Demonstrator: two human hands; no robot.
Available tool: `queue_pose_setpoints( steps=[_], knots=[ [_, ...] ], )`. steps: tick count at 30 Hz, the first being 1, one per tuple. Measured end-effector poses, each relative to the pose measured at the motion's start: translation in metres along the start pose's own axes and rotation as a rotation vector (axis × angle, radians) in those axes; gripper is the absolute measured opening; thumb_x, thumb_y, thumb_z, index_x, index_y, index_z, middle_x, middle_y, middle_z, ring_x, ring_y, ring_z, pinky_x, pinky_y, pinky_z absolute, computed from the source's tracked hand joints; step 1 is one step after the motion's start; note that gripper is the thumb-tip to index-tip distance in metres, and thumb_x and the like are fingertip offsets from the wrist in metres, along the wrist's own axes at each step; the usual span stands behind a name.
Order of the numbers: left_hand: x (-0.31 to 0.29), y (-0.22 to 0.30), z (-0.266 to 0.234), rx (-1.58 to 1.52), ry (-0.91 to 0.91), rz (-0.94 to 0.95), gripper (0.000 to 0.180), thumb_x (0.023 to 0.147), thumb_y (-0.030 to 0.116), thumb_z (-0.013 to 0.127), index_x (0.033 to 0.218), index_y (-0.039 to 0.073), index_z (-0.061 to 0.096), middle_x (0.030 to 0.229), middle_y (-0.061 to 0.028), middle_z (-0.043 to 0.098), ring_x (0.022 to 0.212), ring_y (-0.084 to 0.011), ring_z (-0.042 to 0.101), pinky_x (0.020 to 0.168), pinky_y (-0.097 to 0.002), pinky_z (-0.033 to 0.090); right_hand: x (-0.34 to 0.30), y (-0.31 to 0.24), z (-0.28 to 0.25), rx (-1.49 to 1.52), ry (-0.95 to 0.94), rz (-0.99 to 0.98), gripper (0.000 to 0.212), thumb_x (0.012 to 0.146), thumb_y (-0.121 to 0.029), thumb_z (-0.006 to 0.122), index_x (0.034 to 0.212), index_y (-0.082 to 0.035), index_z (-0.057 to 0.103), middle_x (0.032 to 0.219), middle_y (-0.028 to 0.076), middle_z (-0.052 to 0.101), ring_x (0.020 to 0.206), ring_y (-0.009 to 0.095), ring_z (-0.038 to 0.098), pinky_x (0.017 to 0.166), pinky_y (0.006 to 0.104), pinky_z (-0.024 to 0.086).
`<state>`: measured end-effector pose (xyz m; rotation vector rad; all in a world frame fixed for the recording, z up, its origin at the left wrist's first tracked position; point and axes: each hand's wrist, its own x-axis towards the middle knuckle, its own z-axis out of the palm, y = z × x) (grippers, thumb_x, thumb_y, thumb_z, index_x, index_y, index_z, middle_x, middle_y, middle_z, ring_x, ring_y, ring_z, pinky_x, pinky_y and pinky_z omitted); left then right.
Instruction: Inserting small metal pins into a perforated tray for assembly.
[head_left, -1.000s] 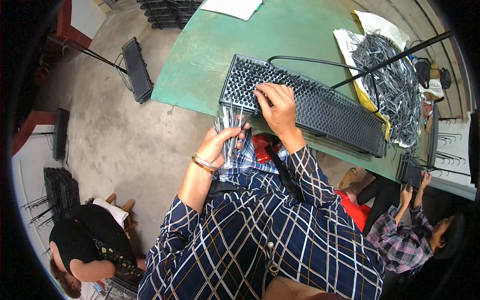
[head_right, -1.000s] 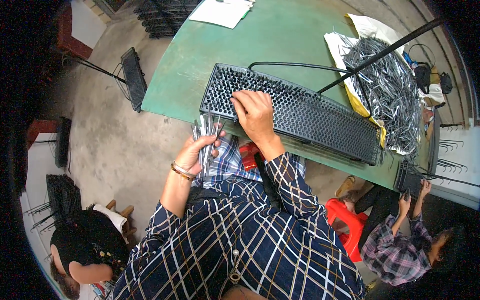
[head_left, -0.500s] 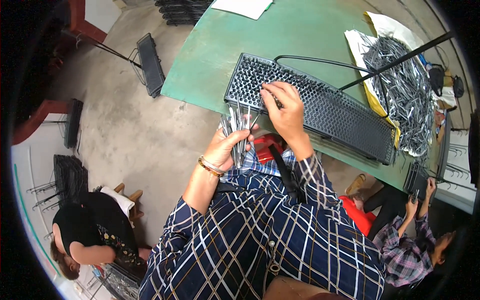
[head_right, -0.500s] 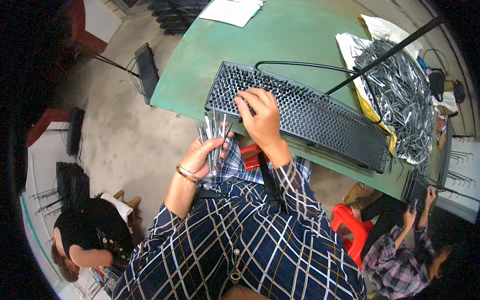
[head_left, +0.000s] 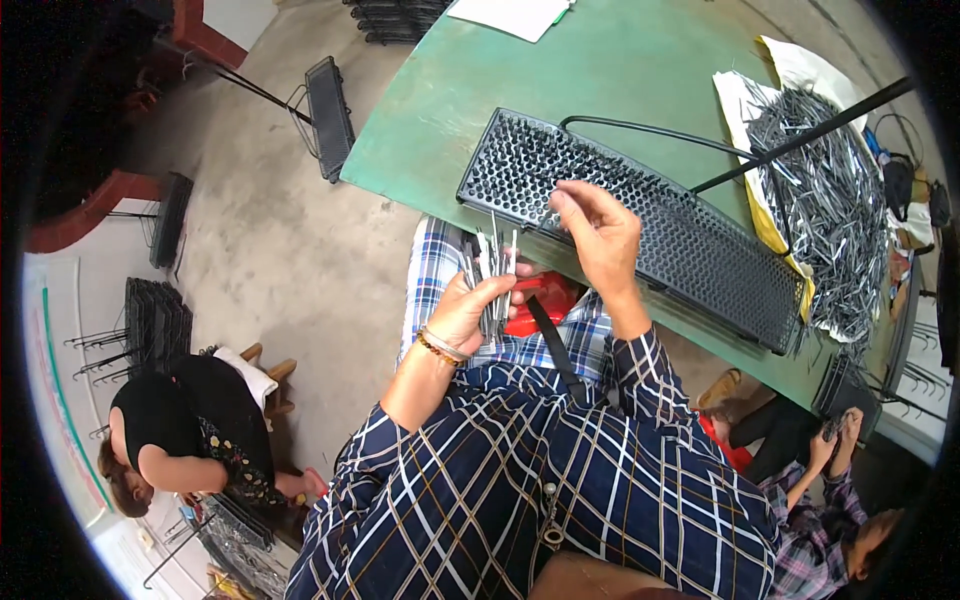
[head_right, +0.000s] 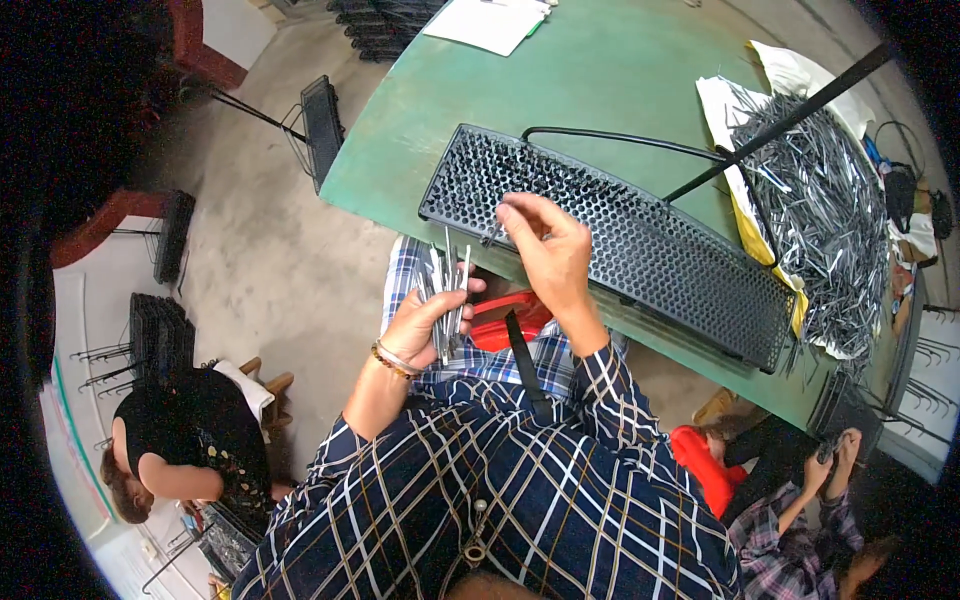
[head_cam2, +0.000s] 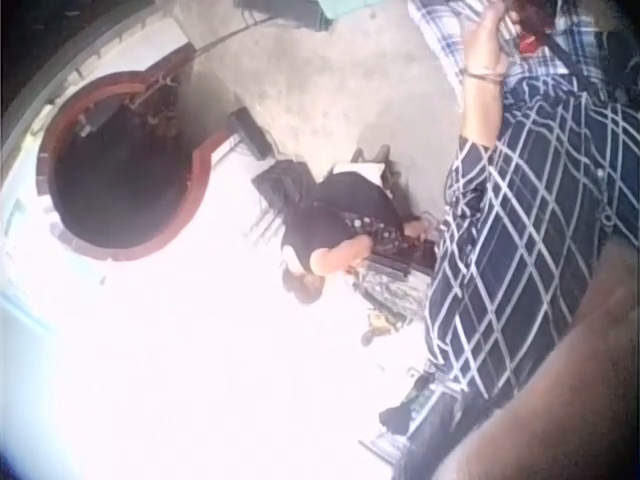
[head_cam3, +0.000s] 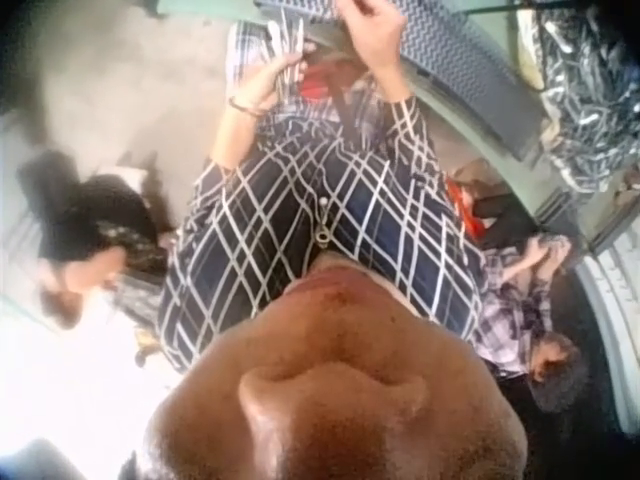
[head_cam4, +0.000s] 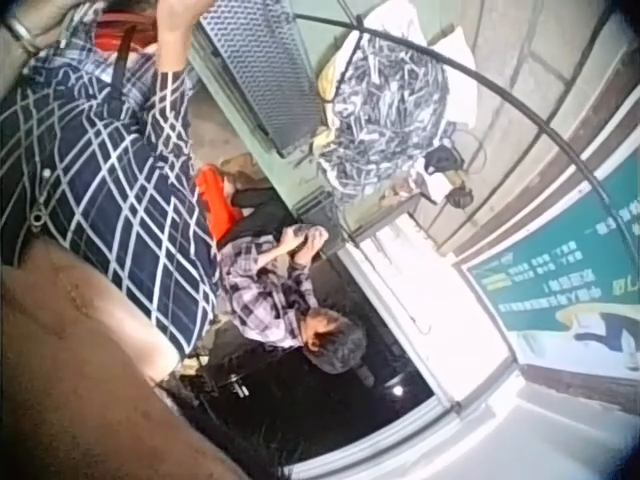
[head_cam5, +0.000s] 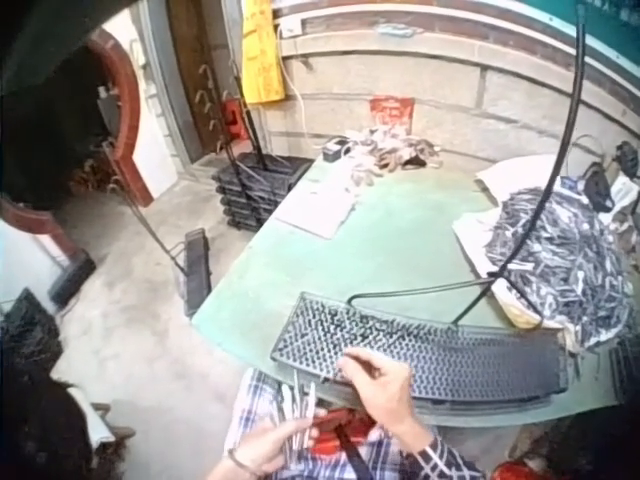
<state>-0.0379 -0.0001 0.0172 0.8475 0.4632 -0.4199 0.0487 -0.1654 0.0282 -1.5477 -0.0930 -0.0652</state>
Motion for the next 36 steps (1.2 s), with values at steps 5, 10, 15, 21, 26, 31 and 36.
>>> queue_pose_setpoints(
  steps=[5,10,15,21,26,31,36],
  knots=[
    [0.000,0.001,0.012,0.010,-0.095,-0.059,0.040,0.083,0.003,0.063,0.120,0.007,0.048,0.103,-0.0092,0.064,0.073,-0.0136,0.060,0.058,-0.0253,0.052,0.025,0.015,0.004,-0.336,0.095,-0.421,0.015,0.082,-0.008,0.067,0.095,-0.001,0.068,0.084,0.007,0.068,0.065,0.009,0.059,0.058,0.0223,0.047],
    [0.002,0.002,0.006,0.016,-0.157,-0.087,0.041,0.083,0.001,0.062,0.121,0.006,0.047,0.103,-0.0103,0.063,0.073,-0.0141,0.060,0.060,-0.0263,0.052,0.028,0.025,0.008,-0.443,0.109,-0.453,0.014,0.079,-0.010,0.068,0.091,-0.001,0.067,0.083,0.012,0.068,0.072,0.026,0.065,0.063,0.0329,0.050],
    [0.002,-0.002,-0.003,-0.017,-0.161,-0.087,0.039,0.084,0.001,0.062,0.120,0.006,0.048,0.102,-0.0105,0.063,0.072,-0.0139,0.060,0.060,-0.0266,0.051,0.024,0.025,0.009,-0.547,0.129,-0.551,0.015,0.081,-0.008,0.068,0.094,-0.002,0.068,0.084,0.011,0.068,0.067,0.018,0.063,0.058,0.0268,0.049],
    [0.000,-0.006,-0.011,-0.035,-0.174,-0.069,0.036,0.084,0.001,0.061,0.117,0.005,0.049,0.100,-0.0104,0.064,0.072,-0.0135,0.060,0.061,-0.0265,0.051,0.023,0.035,0.009,-0.735,0.086,-0.645,0.012,0.078,-0.009,0.068,0.089,-0.003,0.067,0.086,0.010,0.065,0.074,0.025,0.062,0.066,0.0331,0.049],
    [-0.001,-0.006,-0.015,0.002,-0.181,-0.049,0.036,0.085,0.005,0.061,0.119,0.005,0.049,0.103,-0.0095,0.061,0.077,-0.0123,0.058,0.060,-0.0237,0.050,0.019,0.028,0.011,-0.892,0.108,-0.658,0.012,0.077,-0.010,0.069,0.087,-0.004,0.066,0.091,0.008,0.061,0.081,0.026,0.060,0.070,0.0358,0.047],
    [0.001,-0.007,-0.015,0.020,-0.176,-0.049,0.035,0.085,0.004,0.060,0.119,0.005,0.049,0.104,-0.0093,0.061,0.077,-0.0125,0.058,0.061,-0.0243,0.050,0.017,0.030,0.009,-0.880,0.069,-0.665,0.014,0.076,-0.010,0.069,0.087,-0.003,0.066,0.092,0.009,0.061,0.082,0.027,0.059,0.071,0.0364,0.047],
    [0.000,-0.003,-0.010,-0.027,-0.184,-0.040,0.033,0.084,0.004,0.062,0.115,0.005,0.051,0.099,-0.0100,0.064,0.075,-0.0126,0.060,0.062,-0.0246,0.050,0.004,0.010,0.011,-0.515,0.000,-0.346,0.016,0.080,-0.014,0.069,0.086,0.001,0.068,0.085,0.009,0.063,0.074,0.021,0.061,0.067,0.0319,0.048]
  ],
)
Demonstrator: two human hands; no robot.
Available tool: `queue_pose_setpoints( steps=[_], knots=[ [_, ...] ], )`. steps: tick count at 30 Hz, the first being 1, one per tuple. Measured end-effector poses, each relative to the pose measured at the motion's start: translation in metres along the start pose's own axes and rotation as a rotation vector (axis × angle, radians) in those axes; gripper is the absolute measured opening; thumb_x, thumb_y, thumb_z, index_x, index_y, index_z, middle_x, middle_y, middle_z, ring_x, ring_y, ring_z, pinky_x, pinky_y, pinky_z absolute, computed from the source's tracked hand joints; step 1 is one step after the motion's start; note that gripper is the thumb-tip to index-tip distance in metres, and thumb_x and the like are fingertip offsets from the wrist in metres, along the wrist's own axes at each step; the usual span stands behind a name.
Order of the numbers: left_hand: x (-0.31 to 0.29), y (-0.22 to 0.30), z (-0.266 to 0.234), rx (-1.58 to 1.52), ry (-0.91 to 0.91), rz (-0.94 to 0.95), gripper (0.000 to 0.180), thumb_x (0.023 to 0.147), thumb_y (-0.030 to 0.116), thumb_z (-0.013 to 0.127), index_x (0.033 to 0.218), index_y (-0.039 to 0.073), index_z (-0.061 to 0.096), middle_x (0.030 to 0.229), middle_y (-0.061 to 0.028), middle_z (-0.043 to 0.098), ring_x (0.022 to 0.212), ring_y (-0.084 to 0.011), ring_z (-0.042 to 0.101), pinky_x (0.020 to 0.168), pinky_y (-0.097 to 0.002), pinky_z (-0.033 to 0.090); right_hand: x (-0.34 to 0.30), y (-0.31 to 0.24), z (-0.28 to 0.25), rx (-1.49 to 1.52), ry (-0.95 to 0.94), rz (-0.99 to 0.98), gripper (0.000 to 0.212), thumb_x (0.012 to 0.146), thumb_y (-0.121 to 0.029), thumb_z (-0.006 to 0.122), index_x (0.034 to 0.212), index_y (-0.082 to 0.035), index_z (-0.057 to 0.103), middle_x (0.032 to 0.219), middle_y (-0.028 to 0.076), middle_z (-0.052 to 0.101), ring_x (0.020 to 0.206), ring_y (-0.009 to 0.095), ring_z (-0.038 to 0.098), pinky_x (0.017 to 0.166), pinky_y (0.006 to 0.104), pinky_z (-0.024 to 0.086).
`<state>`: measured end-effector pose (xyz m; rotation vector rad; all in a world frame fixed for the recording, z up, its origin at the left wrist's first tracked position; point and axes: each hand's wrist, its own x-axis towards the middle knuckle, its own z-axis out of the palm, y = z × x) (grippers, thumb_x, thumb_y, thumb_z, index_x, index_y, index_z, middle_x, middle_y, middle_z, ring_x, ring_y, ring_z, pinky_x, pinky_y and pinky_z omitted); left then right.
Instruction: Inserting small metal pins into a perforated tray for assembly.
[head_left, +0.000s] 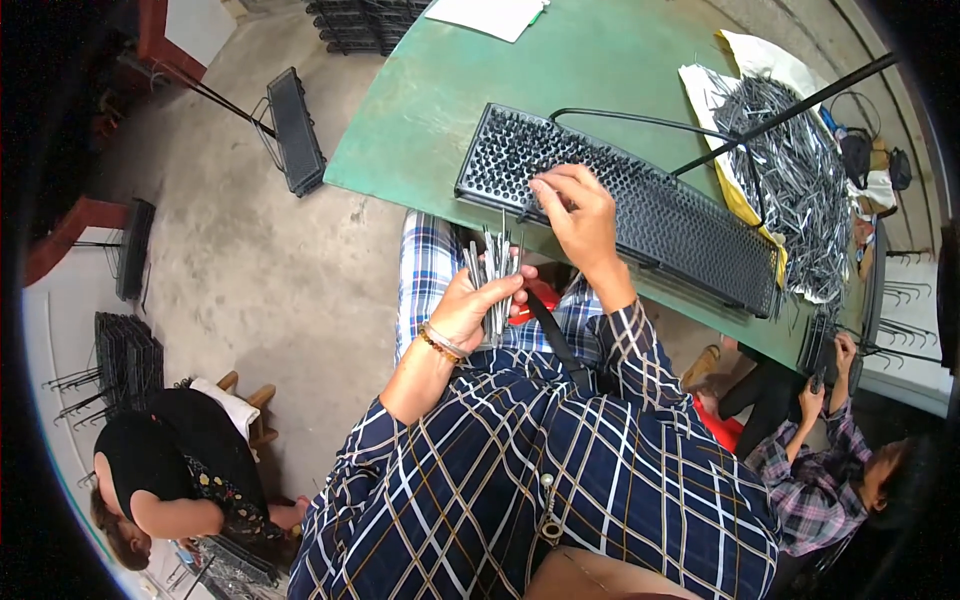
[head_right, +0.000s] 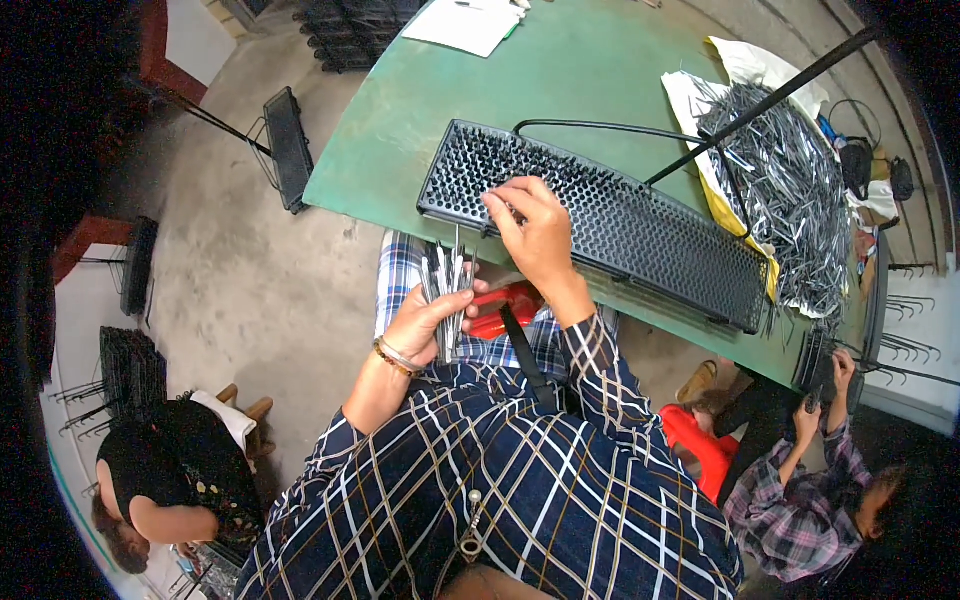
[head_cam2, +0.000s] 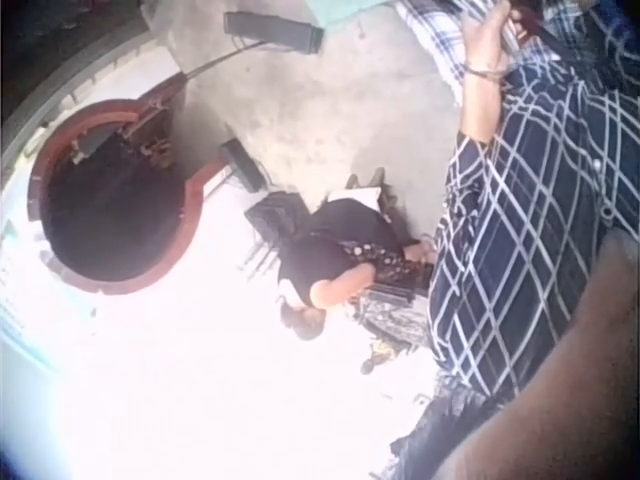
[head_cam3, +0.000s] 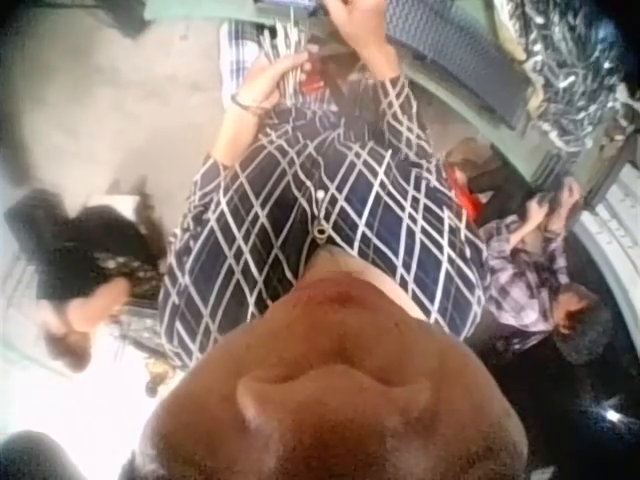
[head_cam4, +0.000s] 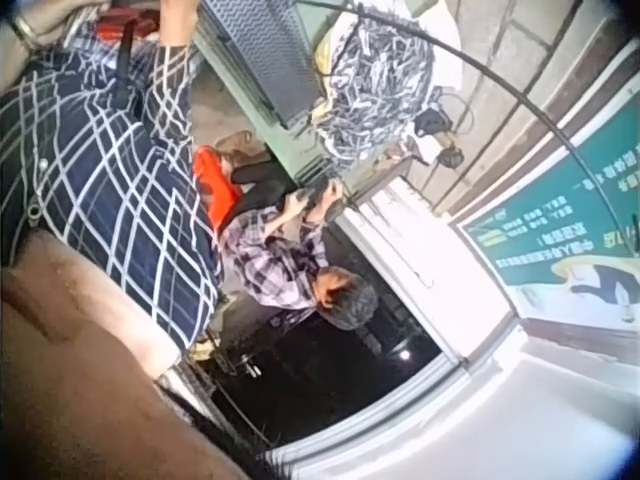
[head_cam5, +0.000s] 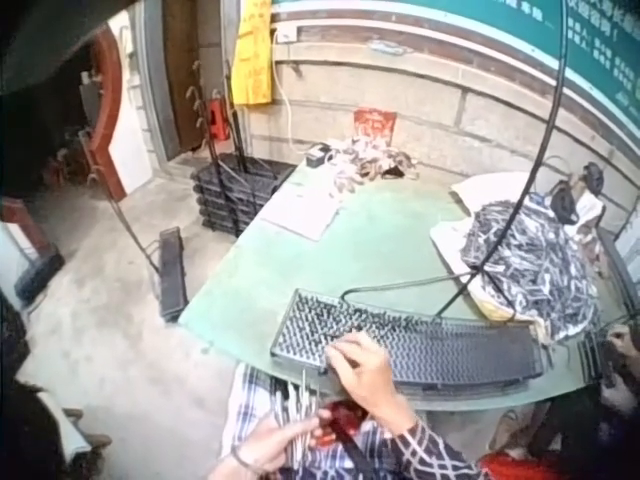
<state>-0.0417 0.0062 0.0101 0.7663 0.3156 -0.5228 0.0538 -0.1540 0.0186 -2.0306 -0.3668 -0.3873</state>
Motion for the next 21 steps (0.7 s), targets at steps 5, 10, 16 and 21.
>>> queue_pose_setpoints(
  steps=[5,10,16,21],
  knots=[
    [0.002,0.001,0.001,0.034,-0.005,0.035,0.028,0.086,0.007,0.063,0.112,0.005,0.055,0.099,-0.0090,0.065,0.075,-0.0104,0.060,0.060,-0.0223,0.052,-0.021,-0.009,-0.005,0.477,-0.427,0.498,0.022,0.087,-0.019,0.065,0.090,0.002,0.068,0.077,0.001,0.064,0.067,0.005,0.054,0.058,0.0207,0.043],
    [0.003,-0.003,-0.001,0.073,0.003,0.028,0.029,0.086,0.008,0.062,0.113,0.005,0.055,0.098,-0.0094,0.065,0.074,-0.0107,0.061,0.060,-0.0229,0.052,-0.025,-0.014,-0.009,0.581,-0.452,0.634,0.022,0.086,-0.020,0.066,0.090,0.001,0.068,0.071,0.000,0.063,0.060,0.003,0.052,0.053,0.0185,0.042],
    [0.004,-0.003,-0.003,0.017,0.053,-0.019,0.033,0.085,0.008,0.062,0.116,0.005,0.053,0.098,-0.0117,0.065,0.074,-0.0124,0.060,0.059,-0.0244,0.051,-0.014,-0.005,-0.004,0.483,-0.242,0.467,0.020,0.086,-0.018,0.066,0.095,0.000,0.068,0.072,0.000,0.063,0.063,0.005,0.054,0.055,0.0196,0.043],
    [0.001,-0.002,0.000,0.042,0.036,-0.020,0.035,0.085,0.007,0.061,0.118,0.005,0.051,0.097,-0.0117,0.065,0.074,-0.0127,0.060,0.058,-0.0249,0.051,0.012,-0.003,0.008,0.139,0.024,0.054,0.014,0.084,-0.010,0.064,0.094,0.001,0.067,0.075,0.005,0.063,0.062,0.008,0.054,0.054,0.0232,0.043]
  ],
)
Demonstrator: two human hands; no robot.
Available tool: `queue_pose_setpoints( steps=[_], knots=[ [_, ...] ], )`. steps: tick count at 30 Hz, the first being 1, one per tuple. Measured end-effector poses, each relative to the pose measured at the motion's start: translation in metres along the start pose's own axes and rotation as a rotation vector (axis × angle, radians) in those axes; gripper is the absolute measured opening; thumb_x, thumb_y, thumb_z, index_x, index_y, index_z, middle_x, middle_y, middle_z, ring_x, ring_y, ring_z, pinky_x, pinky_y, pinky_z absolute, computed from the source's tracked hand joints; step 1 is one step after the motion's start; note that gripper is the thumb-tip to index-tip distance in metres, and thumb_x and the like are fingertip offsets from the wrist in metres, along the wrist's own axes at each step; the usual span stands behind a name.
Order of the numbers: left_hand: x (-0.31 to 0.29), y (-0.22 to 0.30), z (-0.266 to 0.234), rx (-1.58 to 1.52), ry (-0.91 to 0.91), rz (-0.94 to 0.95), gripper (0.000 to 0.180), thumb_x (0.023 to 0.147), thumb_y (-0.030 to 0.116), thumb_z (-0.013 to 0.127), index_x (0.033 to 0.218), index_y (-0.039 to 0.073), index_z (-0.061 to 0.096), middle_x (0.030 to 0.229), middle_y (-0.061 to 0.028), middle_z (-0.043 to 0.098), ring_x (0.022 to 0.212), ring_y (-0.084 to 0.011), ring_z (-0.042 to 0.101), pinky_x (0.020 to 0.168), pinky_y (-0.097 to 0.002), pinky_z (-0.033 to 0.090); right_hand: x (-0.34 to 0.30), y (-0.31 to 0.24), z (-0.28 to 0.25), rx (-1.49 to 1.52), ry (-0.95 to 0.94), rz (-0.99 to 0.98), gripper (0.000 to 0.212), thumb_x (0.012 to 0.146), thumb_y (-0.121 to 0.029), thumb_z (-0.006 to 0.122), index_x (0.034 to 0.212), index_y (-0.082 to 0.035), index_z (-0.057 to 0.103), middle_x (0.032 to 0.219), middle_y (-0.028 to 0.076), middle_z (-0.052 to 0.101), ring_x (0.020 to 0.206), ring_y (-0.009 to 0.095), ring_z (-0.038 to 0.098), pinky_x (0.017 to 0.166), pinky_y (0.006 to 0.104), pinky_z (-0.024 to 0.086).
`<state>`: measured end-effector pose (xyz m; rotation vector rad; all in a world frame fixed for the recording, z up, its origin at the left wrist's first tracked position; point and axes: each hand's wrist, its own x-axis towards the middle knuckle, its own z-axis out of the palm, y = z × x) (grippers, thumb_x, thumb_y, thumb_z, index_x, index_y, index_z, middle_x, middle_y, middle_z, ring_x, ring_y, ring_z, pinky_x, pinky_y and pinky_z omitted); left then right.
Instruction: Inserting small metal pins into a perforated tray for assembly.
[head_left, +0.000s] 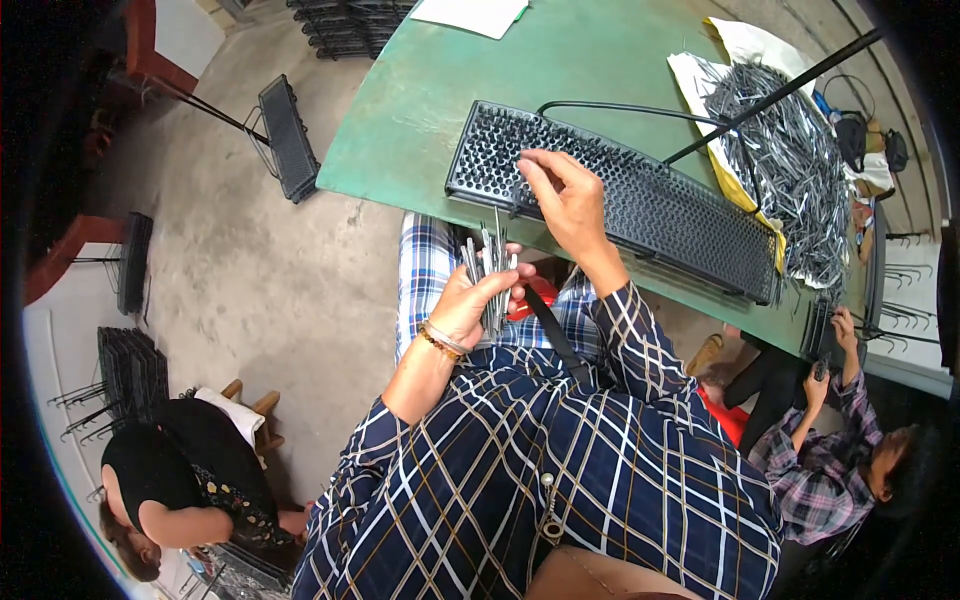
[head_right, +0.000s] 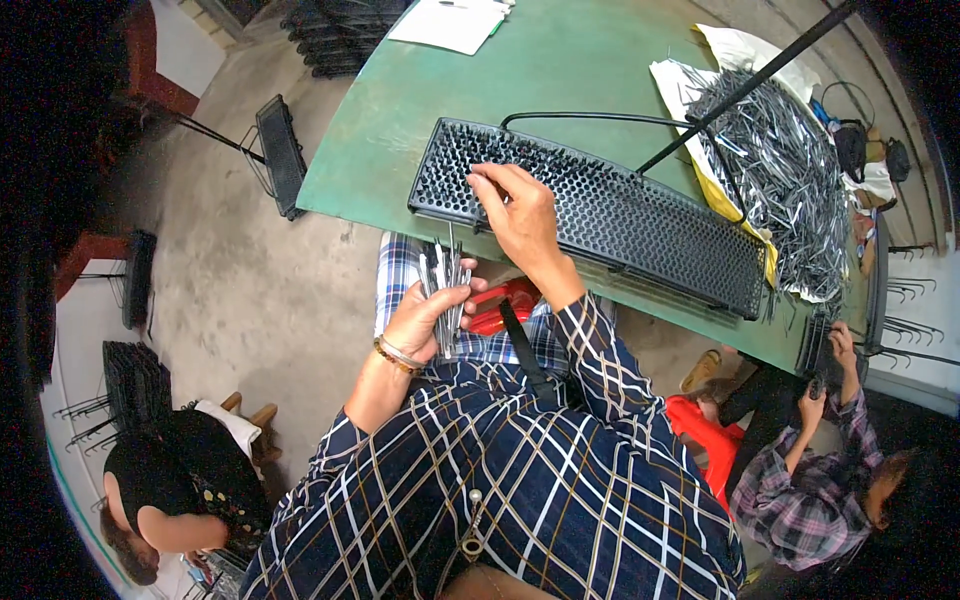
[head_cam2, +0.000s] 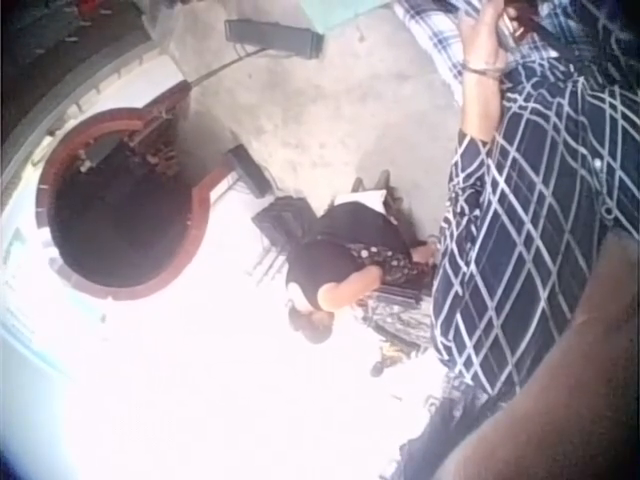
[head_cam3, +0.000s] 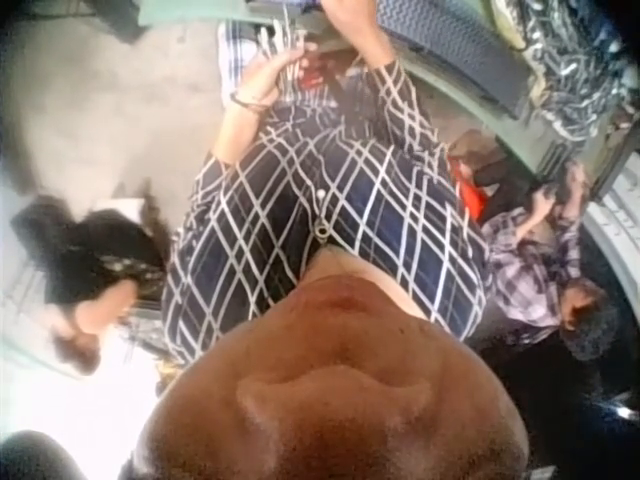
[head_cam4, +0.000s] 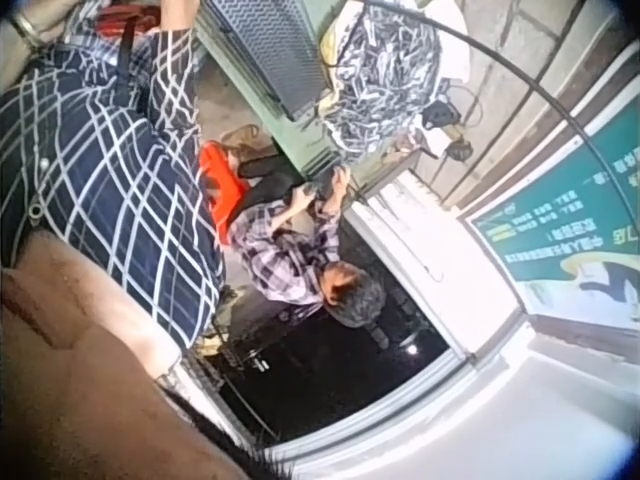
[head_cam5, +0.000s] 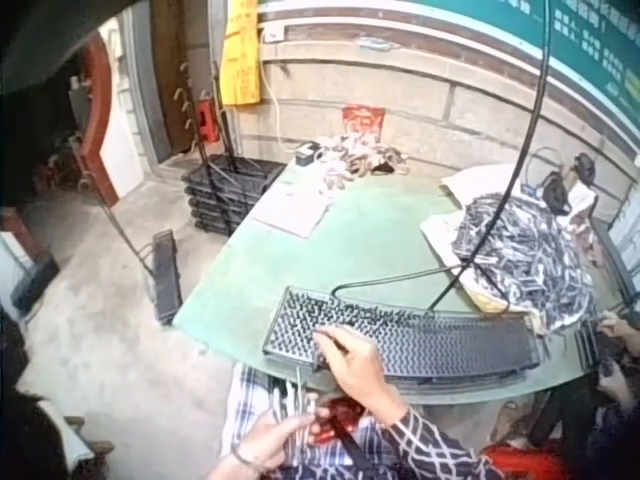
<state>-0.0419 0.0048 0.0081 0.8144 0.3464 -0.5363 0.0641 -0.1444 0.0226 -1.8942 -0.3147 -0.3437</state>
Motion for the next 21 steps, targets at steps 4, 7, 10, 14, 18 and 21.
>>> queue_pose_setpoints(
  steps=[4,7,10,14,18,21],
  knots=[
    [-0.002,0.001,0.003,-0.008,-0.014,-0.003,0.036,0.085,0.006,0.060,0.119,0.004,0.051,0.097,-0.0116,0.065,0.071,-0.0128,0.060,0.058,-0.0256,0.051,0.007,0.010,0.011,-0.113,0.042,-0.148,0.013,0.083,-0.008,0.065,0.093,0.000,0.067,0.074,0.007,0.062,0.060,0.012,0.055,0.053,0.0244,0.042],
    [-0.002,-0.001,0.001,-0.012,-0.023,-0.003,0.037,0.085,0.005,0.060,0.121,0.004,0.050,0.097,-0.0116,0.065,0.069,-0.0129,0.060,0.059,-0.0260,0.051,0.006,0.019,0.016,-0.189,0.043,-0.214,0.014,0.082,-0.010,0.067,0.093,-0.002,0.067,0.075,0.009,0.062,0.059,0.017,0.057,0.053,0.0269,0.044],
    [-0.002,0.001,0.003,-0.009,-0.026,-0.010,0.038,0.085,0.004,0.059,0.122,0.004,0.049,0.097,-0.0117,0.064,0.069,-0.0130,0.060,0.059,-0.0265,0.052,0.003,0.025,0.018,-0.251,0.033,-0.252,0.014,0.081,-0.011,0.067,0.092,-0.003,0.067,0.078,0.009,0.062,0.063,0.021,0.060,0.056,0.0297,0.047],
    [-0.002,0.001,0.004,-0.016,-0.032,-0.013,0.039,0.086,0.003,0.059,0.123,0.004,0.048,0.098,-0.0116,0.063,0.072,-0.0131,0.060,0.059,-0.0272,0.052,-0.003,0.027,0.019,-0.368,0.018,-0.332,0.014,0.079,-0.011,0.069,0.091,-0.004,0.067,0.084,0.008,0.061,0.070,0.023,0.061,0.059,0.0317,0.048],
    [-0.004,0.002,0.004,-0.032,-0.045,-0.033,0.039,0.086,0.003,0.059,0.123,0.005,0.048,0.097,-0.0111,0.063,0.073,-0.0130,0.059,0.058,-0.0268,0.052,-0.003,0.016,0.015,-0.322,0.005,-0.232,0.016,0.079,-0.013,0.069,0.092,-0.004,0.068,0.085,0.008,0.060,0.071,0.022,0.060,0.059,0.0301,0.048],
    [-0.006,0.002,0.004,-0.036,-0.053,-0.025,0.039,0.085,0.004,0.060,0.123,0.006,0.048,0.095,-0.0102,0.063,0.072,-0.0128,0.059,0.059,-0.0267,0.052,-0.005,-0.005,0.000,-0.112,-0.093,-0.025,0.017,0.083,-0.015,0.067,0.095,-0.003,0.069,0.083,0.005,0.063,0.071,0.014,0.060,0.061,0.0275,0.048]
  ],
)
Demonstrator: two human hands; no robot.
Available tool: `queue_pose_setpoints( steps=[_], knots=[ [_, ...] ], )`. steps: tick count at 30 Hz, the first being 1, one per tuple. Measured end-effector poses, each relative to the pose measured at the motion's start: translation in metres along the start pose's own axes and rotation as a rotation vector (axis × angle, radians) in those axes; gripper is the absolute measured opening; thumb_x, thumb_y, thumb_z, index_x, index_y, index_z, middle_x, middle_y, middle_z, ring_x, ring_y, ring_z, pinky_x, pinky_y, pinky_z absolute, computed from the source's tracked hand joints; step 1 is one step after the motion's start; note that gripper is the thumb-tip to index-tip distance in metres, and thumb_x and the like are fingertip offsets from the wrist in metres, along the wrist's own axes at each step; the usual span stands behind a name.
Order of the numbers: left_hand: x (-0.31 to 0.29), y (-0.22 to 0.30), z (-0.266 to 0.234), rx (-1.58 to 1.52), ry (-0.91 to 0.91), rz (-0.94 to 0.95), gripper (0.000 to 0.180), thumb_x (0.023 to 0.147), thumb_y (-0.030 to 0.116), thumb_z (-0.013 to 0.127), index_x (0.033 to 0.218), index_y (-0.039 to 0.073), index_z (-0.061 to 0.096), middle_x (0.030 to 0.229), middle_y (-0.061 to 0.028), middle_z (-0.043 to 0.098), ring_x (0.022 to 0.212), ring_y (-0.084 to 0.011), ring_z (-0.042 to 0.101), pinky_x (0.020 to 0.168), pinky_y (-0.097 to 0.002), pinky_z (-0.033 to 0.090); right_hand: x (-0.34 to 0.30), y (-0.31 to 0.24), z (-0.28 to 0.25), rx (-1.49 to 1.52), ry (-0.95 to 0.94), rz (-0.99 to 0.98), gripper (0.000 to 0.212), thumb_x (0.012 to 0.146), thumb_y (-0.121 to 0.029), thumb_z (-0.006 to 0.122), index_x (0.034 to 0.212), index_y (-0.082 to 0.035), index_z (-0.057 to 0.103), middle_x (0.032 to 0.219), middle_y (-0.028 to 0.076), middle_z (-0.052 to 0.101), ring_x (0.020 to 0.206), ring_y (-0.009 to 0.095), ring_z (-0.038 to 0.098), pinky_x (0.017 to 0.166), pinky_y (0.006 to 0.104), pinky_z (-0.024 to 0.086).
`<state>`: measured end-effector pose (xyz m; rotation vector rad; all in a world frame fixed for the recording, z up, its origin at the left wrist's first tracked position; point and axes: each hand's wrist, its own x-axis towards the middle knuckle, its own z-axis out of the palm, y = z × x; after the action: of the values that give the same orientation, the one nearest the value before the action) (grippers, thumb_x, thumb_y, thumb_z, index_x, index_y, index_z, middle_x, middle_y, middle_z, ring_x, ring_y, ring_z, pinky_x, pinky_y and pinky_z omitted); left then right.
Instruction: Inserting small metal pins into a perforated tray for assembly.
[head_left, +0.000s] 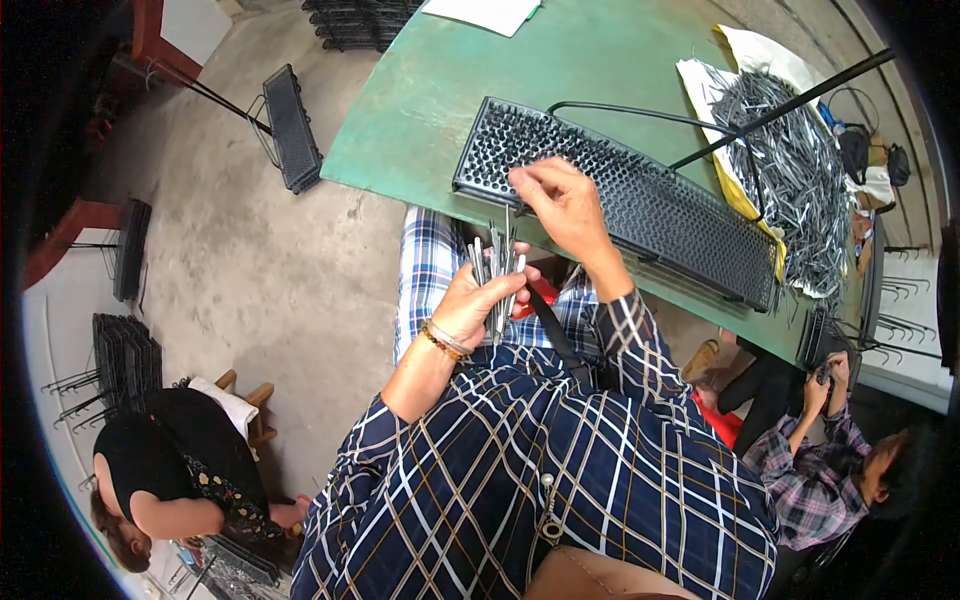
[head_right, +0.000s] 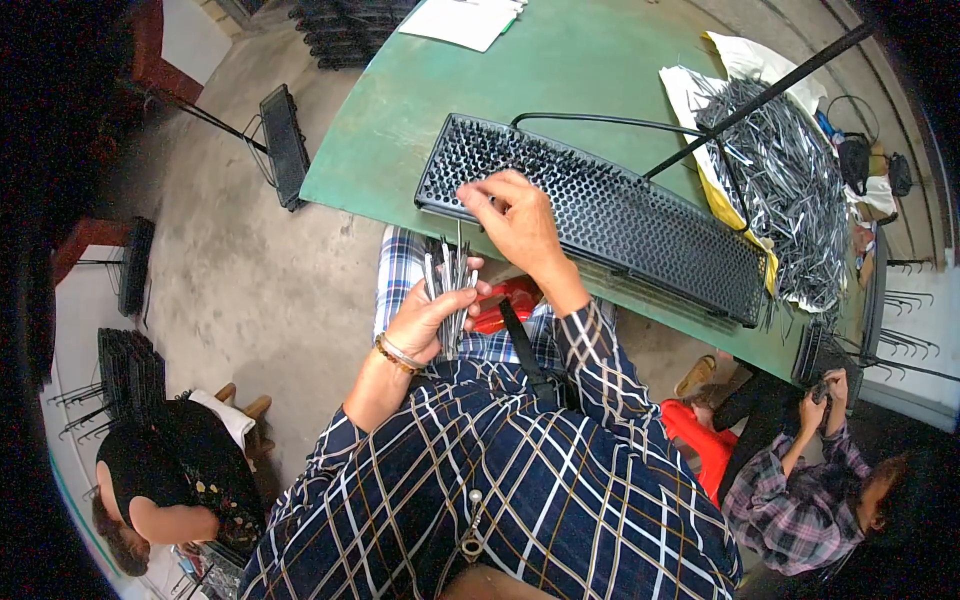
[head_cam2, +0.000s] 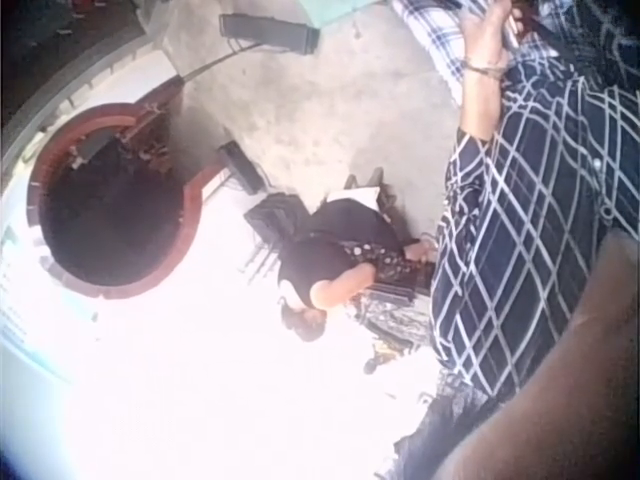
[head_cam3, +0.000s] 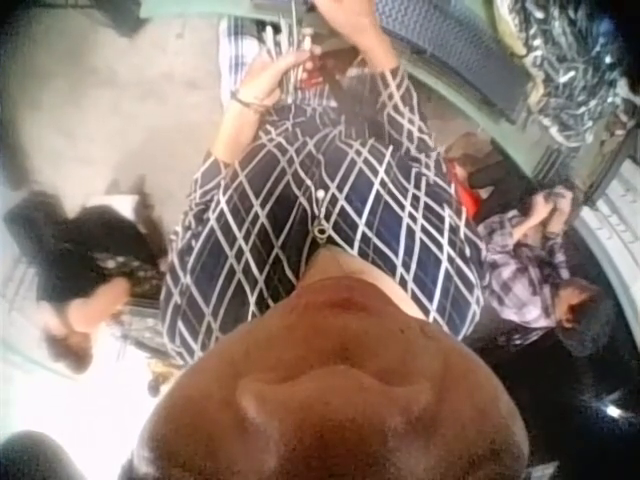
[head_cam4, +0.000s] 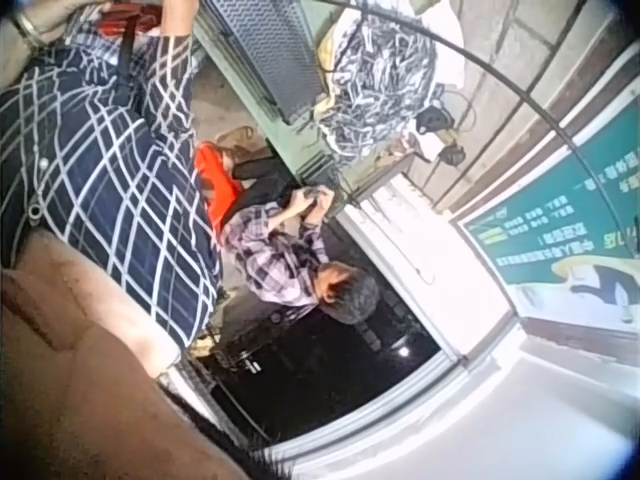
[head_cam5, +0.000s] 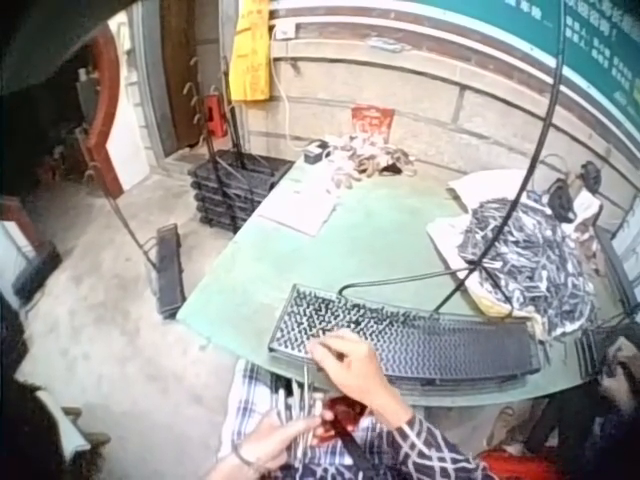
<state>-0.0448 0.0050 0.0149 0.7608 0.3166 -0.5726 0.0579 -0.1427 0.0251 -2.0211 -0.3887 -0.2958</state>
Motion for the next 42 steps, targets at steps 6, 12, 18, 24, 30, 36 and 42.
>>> queue_pose_setpoints(
  steps=[6,12,18,24,30,36,42],
  knots=[
    [0.000,0.001,0.005,0.090,-0.036,0.001,0.036,0.086,0.006,0.060,0.120,0.004,0.050,0.094,-0.0087,0.064,0.071,-0.0114,0.058,0.060,-0.0264,0.051,-0.020,-0.005,-0.015,0.635,-0.398,0.563,0.023,0.085,-0.021,0.067,0.090,0.001,0.068,0.073,0.001,0.063,0.059,0.006,0.055,0.051,0.0192,0.045],
    [0.002,-0.002,0.005,0.104,-0.055,-0.014,0.037,0.086,0.007,0.060,0.122,0.003,0.050,0.095,-0.0090,0.064,0.071,-0.0110,0.058,0.066,-0.0254,0.051,-0.015,0.003,-0.022,0.622,-0.178,0.572,0.019,0.086,-0.017,0.065,0.093,0.000,0.068,0.078,0.002,0.066,0.066,0.006,0.057,0.057,0.0194,0.046],
    [0.002,-0.002,0.007,0.109,-0.044,-0.007,0.039,0.086,0.005,0.059,0.123,0.003,0.048,0.096,-0.0101,0.064,0.071,-0.0112,0.058,0.064,-0.0263,0.051,0.002,0.011,-0.006,0.471,0.157,0.316,0.021,0.087,-0.019,0.064,0.097,-0.001,0.066,0.081,0.003,0.067,0.062,0.005,0.056,0.053,0.0178,0.042],
    [0.022,-0.004,-0.003,0.080,-0.027,0.022,0.038,0.085,0.003,0.059,0.121,0.003,0.048,0.098,-0.0115,0.063,0.072,-0.0130,0.059,0.059,-0.0257,0.053,0.007,0.028,-0.001,0.486,0.209,0.325,0.020,0.088,-0.015,0.063,0.099,0.001,0.065,0.081,0.005,0.067,0.065,0.007,0.058,0.057,0.0192,0.046],
    [0.035,0.007,-0.012,0.103,0.081,0.090,0.036,0.085,0.003,0.060,0.119,0.003,0.049,0.102,-0.0157,0.063,0.072,-0.0135,0.060,0.058,-0.0246,0.053,0.004,0.025,-0.002,0.462,0.265,0.288,0.021,0.089,-0.013,0.061,0.102,0.003,0.063,0.087,0.008,0.068,0.072,0.009,0.062,0.063,0.0207,0.049],
    [0.023,-0.002,-0.016,0.067,0.050,0.062,0.037,0.086,0.005,0.059,0.120,0.000,0.048,0.103,-0.0154,0.064,0.078,-0.0151,0.062,0.064,-0.0259,0.054,-0.004,0.015,0.007,0.027,0.173,0.011,0.019,0.086,-0.007,0.063,0.103,0.001,0.064,0.087,0.009,0.068,0.072,0.011,0.064,0.063,0.0249,0.051],
    [0.006,-0.004,-0.011,0.129,0.009,-0.014,0.038,0.085,0.005,0.060,0.121,-0.002,0.050,0.106,-0.0135,0.064,0.082,-0.0142,0.060,0.066,-0.0259,0.051,-0.002,0.026,0.012,-0.101,0.260,-0.147,0.015,0.082,-0.007,0.066,0.097,-0.002,0.067,0.083,0.009,0.068,0.069,0.015,0.063,0.062,0.0271,0.049]
  ],
)
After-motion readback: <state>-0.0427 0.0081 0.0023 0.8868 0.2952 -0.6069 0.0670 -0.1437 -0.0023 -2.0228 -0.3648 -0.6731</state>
